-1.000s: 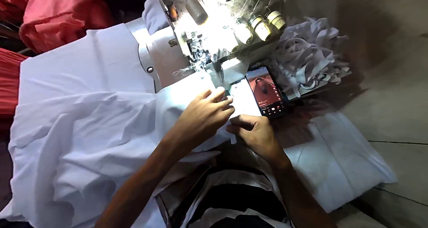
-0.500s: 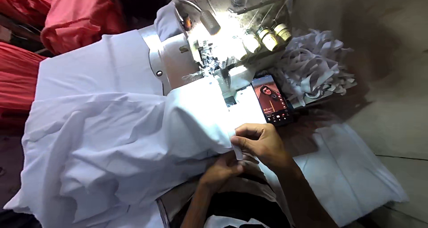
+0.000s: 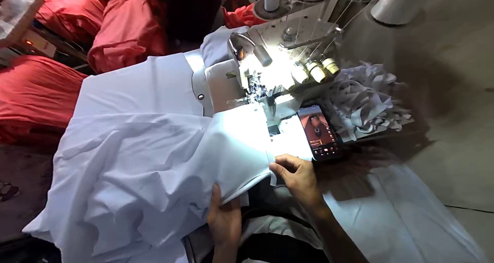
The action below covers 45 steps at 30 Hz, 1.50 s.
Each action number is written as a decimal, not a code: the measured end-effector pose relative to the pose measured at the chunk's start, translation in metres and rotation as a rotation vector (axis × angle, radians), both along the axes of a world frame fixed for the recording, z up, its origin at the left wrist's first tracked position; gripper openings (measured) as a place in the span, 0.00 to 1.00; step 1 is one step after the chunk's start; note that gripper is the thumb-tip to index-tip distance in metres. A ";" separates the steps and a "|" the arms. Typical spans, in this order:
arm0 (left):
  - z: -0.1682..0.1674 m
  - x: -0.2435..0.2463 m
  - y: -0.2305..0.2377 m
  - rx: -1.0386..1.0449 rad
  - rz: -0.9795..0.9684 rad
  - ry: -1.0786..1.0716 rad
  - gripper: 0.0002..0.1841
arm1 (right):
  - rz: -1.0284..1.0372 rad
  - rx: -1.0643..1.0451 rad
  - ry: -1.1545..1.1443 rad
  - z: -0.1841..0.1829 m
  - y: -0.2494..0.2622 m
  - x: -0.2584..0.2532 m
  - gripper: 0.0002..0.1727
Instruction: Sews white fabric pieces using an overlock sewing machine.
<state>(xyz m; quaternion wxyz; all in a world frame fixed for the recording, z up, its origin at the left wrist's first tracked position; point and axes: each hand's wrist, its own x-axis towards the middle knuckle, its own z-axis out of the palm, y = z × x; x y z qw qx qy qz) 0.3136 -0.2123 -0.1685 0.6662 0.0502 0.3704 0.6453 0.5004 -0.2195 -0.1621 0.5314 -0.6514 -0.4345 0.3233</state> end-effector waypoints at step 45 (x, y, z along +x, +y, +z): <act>0.008 -0.003 0.063 0.353 -0.613 0.107 0.28 | 0.018 0.147 -0.129 0.028 0.072 0.019 0.07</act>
